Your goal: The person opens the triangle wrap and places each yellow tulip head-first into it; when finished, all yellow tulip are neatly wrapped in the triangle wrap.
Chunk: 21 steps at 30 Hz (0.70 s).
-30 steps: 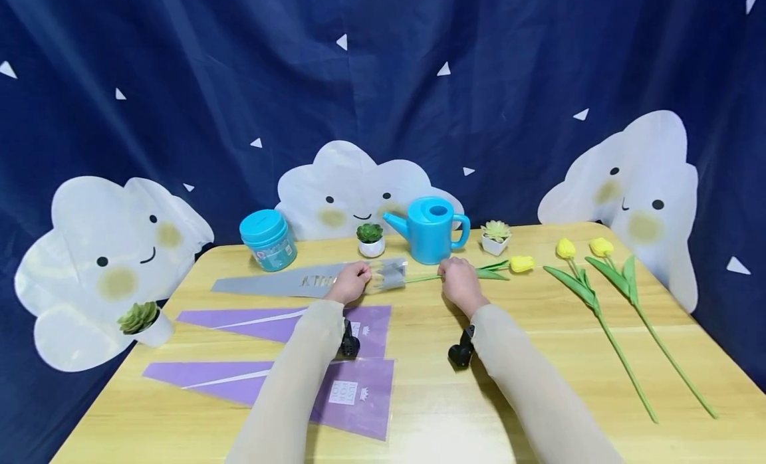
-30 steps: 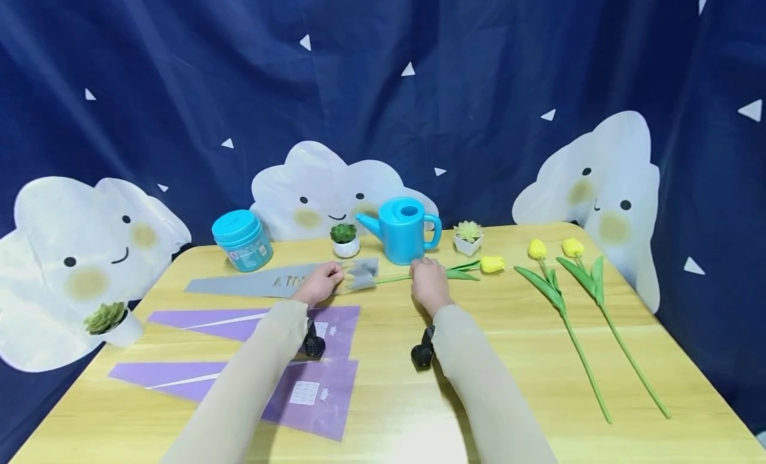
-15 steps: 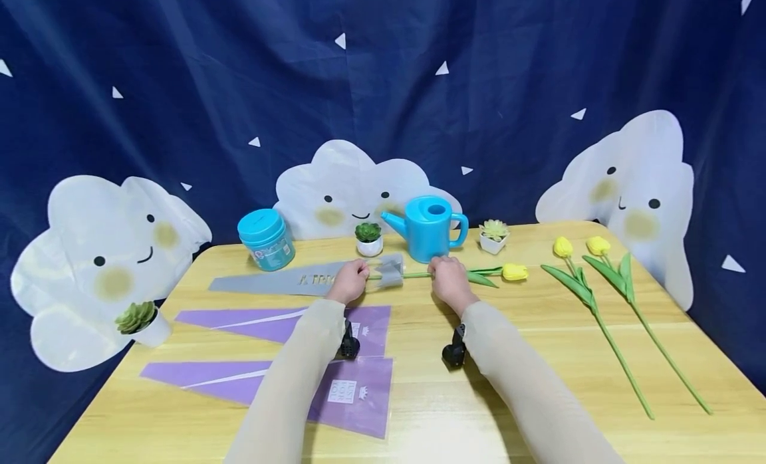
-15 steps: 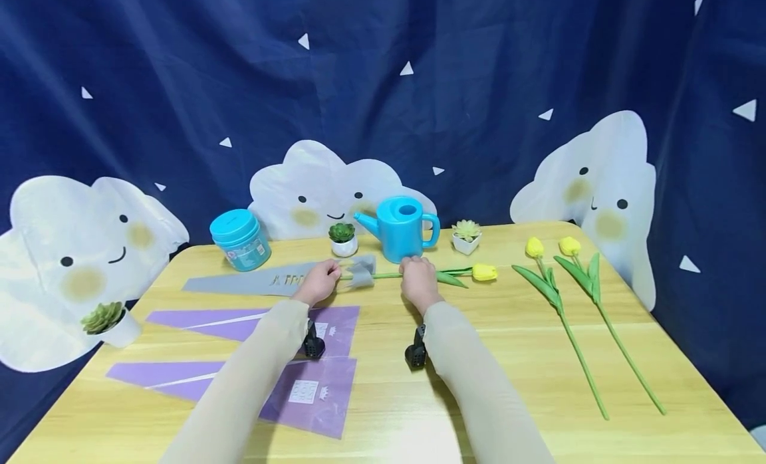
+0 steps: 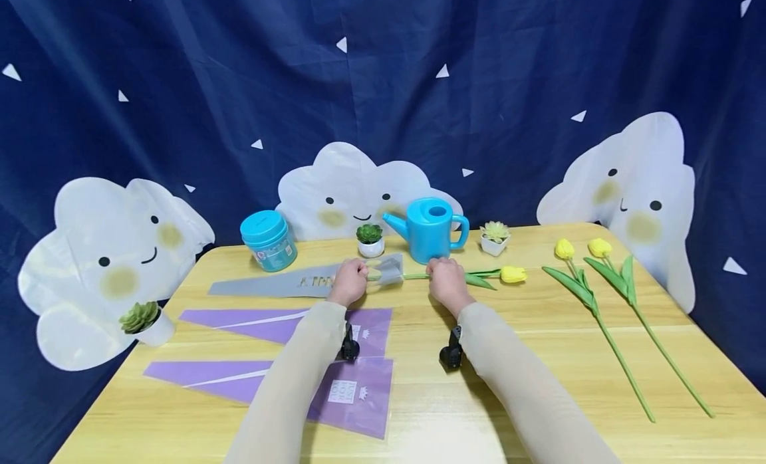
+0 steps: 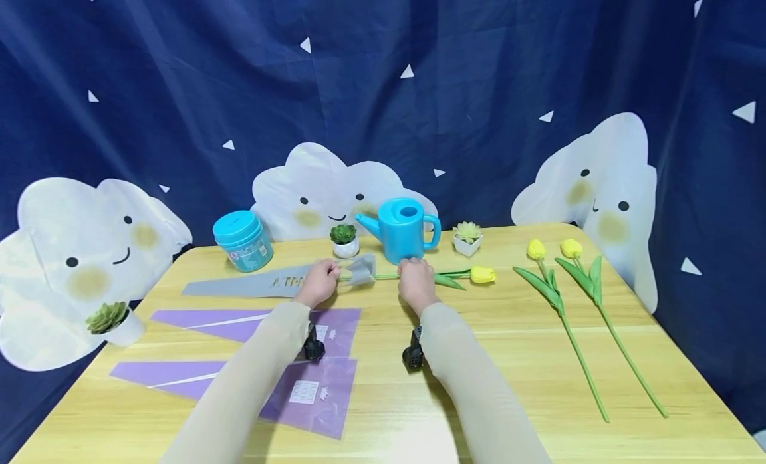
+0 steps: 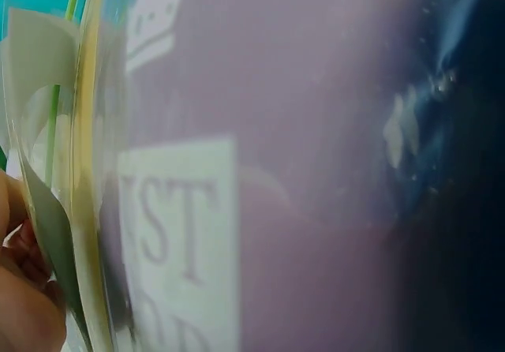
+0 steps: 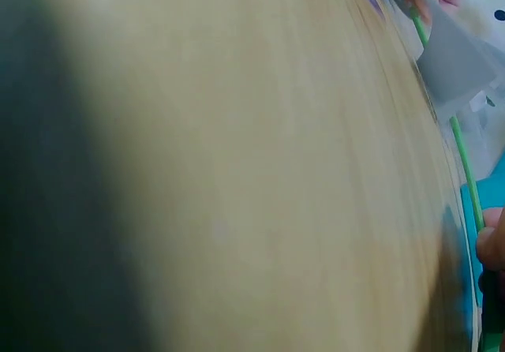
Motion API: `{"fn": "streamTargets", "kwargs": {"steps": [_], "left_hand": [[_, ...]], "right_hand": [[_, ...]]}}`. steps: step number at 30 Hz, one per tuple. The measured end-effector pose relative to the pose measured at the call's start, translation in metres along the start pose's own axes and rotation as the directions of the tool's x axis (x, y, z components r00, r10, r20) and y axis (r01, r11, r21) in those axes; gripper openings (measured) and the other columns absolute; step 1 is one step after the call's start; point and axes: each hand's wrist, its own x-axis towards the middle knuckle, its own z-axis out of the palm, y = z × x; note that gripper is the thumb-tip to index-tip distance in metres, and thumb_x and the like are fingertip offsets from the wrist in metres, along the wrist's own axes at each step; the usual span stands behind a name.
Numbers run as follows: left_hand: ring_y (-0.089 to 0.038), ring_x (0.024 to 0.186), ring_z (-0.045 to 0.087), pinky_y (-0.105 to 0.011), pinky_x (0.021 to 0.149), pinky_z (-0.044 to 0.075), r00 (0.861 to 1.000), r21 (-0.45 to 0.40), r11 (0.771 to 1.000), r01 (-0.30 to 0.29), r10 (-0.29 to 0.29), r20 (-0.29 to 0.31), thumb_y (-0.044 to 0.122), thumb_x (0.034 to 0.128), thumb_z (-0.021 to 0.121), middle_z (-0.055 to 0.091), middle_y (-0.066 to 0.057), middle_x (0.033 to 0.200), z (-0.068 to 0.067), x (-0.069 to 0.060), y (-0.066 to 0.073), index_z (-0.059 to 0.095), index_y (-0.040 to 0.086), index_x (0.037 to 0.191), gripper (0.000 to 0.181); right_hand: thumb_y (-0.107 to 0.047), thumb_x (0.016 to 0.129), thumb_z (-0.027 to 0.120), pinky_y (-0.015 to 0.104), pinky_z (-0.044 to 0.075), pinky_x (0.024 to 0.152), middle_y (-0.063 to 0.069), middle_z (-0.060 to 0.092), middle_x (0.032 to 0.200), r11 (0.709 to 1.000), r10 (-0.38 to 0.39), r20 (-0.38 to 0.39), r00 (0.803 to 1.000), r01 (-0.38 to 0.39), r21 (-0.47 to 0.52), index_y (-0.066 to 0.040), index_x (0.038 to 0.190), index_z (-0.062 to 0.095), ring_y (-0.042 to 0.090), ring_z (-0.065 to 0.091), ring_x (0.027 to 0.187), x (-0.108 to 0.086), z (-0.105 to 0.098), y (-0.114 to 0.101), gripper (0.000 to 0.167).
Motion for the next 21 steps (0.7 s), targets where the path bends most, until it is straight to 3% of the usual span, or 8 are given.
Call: {"fn": "streamTargets", "kwargs": {"steps": [6, 13, 16, 21], "left_hand": [[-0.027, 0.103, 0.051, -0.048, 0.088, 0.032, 1.0, 0.048, 0.999, -0.022, 0.023, -0.009, 0.015, 0.0933, 0.048, 0.056, -0.008, 0.104, 0.0, 0.0, 0.001, 0.057, 0.009, 0.084, 0.014], [-0.027, 0.098, 0.055, -0.043, 0.09, 0.038, 0.999, -0.08, 0.996, -0.047, 0.047, -0.001, 0.014, 0.0944, 0.05, 0.059, -0.011, 0.098, 0.005, 0.002, -0.002, 0.058, 0.006, 0.088, 0.013], [-0.027, 0.092, 0.054, -0.04, 0.085, 0.042, 0.999, -0.14, 0.989, -0.045, 0.046, 0.004, 0.013, 0.0945, 0.05, 0.058, -0.012, 0.092, 0.006, 0.002, -0.003, 0.056, 0.004, 0.087, 0.013], [-0.027, 0.09, 0.054, -0.041, 0.085, 0.042, 1.0, -0.169, 0.985, -0.019, 0.023, 0.019, 0.013, 0.0951, 0.05, 0.057, -0.012, 0.092, 0.006, 0.003, -0.003, 0.056, 0.004, 0.087, 0.014]], "right_hand": [[0.001, 0.081, 0.061, 0.041, 0.042, 0.08, 0.009, 0.06, 0.09, 1.0, 0.02, 0.007, 1.0, -0.02, 0.024, -0.006, 0.092, 0.062, 0.028, 0.052, 0.087, 0.001, 0.003, 0.0, 0.013], [0.004, 0.082, 0.057, 0.043, 0.042, 0.085, 0.011, 0.062, 0.094, 0.987, 0.015, -0.024, 1.0, -0.011, 0.16, -0.005, 0.092, 0.064, 0.031, 0.055, 0.092, 0.001, 0.005, -0.006, 0.015], [0.004, 0.083, 0.054, 0.043, 0.043, 0.085, 0.011, 0.063, 0.092, 0.972, 0.021, -0.049, 0.999, -0.009, 0.234, -0.004, 0.089, 0.064, 0.031, 0.055, 0.091, 0.0, 0.007, -0.005, 0.014], [0.001, 0.086, 0.056, 0.04, 0.046, 0.083, 0.01, 0.065, 0.09, 0.94, 0.032, -0.088, 0.996, 0.0, 0.342, -0.003, 0.088, 0.066, 0.028, 0.058, 0.09, 0.001, 0.011, -0.004, 0.011]]}}
